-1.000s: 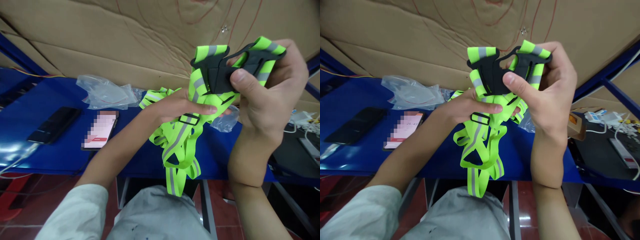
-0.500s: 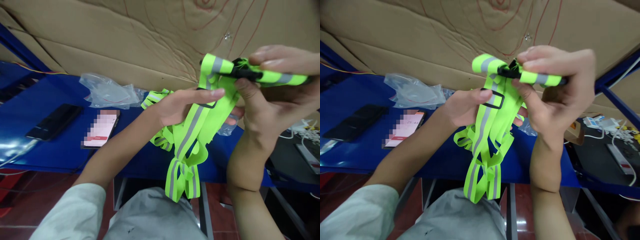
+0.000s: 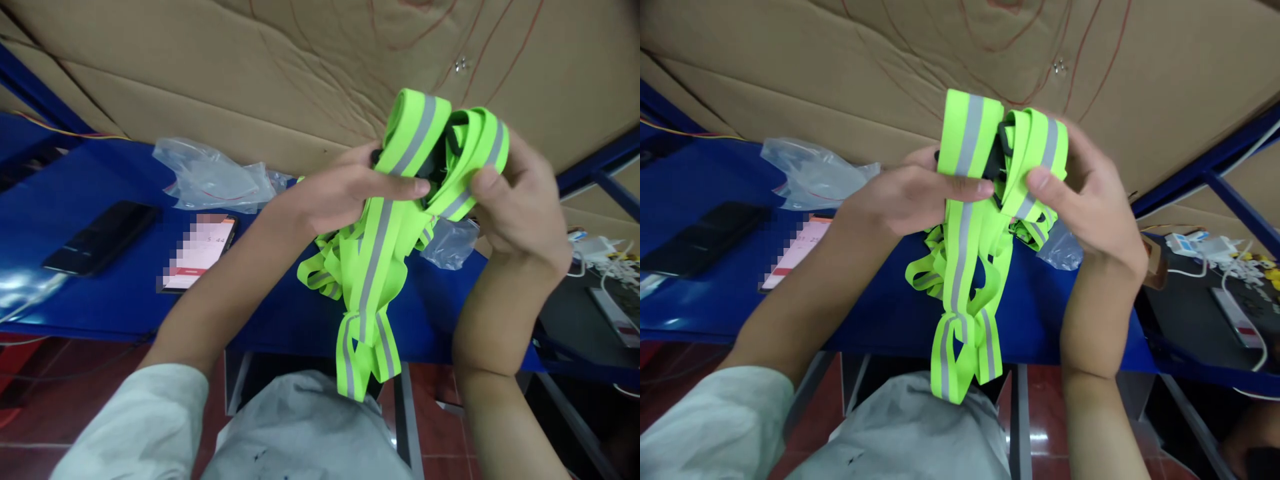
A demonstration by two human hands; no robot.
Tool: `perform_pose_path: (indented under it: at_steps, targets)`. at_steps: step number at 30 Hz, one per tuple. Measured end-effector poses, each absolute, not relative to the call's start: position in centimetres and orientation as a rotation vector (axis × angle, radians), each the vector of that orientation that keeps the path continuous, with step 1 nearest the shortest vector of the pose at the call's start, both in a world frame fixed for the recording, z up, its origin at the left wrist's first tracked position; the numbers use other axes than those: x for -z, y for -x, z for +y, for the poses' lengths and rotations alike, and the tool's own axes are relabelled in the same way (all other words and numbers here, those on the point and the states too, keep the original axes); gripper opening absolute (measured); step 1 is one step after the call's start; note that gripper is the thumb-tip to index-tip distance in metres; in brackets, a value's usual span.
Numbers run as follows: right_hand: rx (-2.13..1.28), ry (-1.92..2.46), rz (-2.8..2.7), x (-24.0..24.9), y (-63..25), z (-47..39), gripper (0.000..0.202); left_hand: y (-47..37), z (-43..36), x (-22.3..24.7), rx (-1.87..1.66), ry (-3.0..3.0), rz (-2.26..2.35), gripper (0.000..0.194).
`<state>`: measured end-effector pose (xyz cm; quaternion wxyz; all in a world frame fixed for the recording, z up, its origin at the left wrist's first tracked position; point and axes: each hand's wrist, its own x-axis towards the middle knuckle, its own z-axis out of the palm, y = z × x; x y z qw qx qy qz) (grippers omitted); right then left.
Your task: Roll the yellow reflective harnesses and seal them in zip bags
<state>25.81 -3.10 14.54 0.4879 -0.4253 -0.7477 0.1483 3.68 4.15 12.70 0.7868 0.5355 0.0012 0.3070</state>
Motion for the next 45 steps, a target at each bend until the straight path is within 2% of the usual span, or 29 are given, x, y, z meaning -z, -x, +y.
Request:
perform_pose_path:
  at_steps: [4, 8, 10, 11, 14, 16, 18, 21, 24, 26, 31, 35, 38, 40, 42, 45]
  targets:
    - [-0.246, 1.129, -1.764, -14.0, -24.5, -3.2, 0.035, -4.1, 3.9, -12.7, -0.644, -1.078, 0.051, 0.012]
    - [-0.049, 1.034, -1.763, -13.8, -23.4, -2.9, 0.034, -4.4, 4.2, -12.5, -0.672, -1.068, 0.036, 0.009]
    - [0.076, 0.989, -1.701, -13.8, -23.3, -2.5, 0.031, -4.7, 4.4, -12.1, -0.631, -1.091, -0.033, 0.014]
    - [0.142, 0.963, -1.654, -13.7, -23.4, -2.2, 0.029, -4.8, 4.4, -11.8, -0.612, -1.103, -0.059, 0.024]
    - [0.289, 0.885, -1.539, -13.5, -23.8, -1.6, 0.025, -5.3, 4.4, -11.0, -0.635, -1.189, 0.007, 0.069]
    - [0.35, 0.872, -1.509, -13.5, -23.9, -1.4, 0.023, -5.5, 4.3, -10.8, -0.689, -1.251, 0.075, 0.085]
    - [0.424, 0.866, -1.516, -13.6, -23.8, -1.4, 0.028, -5.4, 4.2, -10.8, -0.708, -1.259, 0.07, 0.082]
    - [0.562, 0.794, -1.602, -13.9, -23.5, -1.8, 0.037, -5.1, 4.2, -11.1, -0.664, -1.2, 0.025, 0.058]
    - [0.597, 0.774, -1.703, -14.2, -23.3, -2.4, 0.035, -4.7, 4.3, -11.3, -0.537, -1.138, -0.059, 0.031]
    - [0.563, 0.841, -1.744, -14.3, -23.4, -2.8, 0.032, -4.7, 4.5, -11.3, -0.449, -1.105, -0.15, 0.021]
    - [0.531, 1.013, -1.818, -14.6, -23.4, -3.6, 0.026, -5.2, 4.8, -11.6, -0.437, -1.01, -0.225, 0.017]
    - [0.19, 1.1, -2.022, -15.5, -24.6, -4.2, 0.034, -5.5, 4.6, -11.5, -0.525, -1.005, -0.07, 0.008]
    - [-0.194, 0.971, -2.102, -15.9, -26.4, -4.2, 0.069, -5.6, 4.4, -11.2, -0.649, -1.054, 0.064, 0.023]
    - [-0.3, 0.907, -2.018, -15.8, -27.3, -4.0, 0.081, -5.5, 4.2, -10.9, -0.736, -1.095, 0.133, 0.038]
    - [-0.275, 1.013, -1.93, -15.4, -27.5, -3.7, 0.078, -5.5, 4.0, -10.7, -0.767, -1.151, 0.155, 0.05]
    - [-0.243, 1.269, -1.832, -15.2, -26.7, -3.6, 0.062, -5.6, 3.9, -10.6, -0.787, -1.18, 0.162, 0.06]
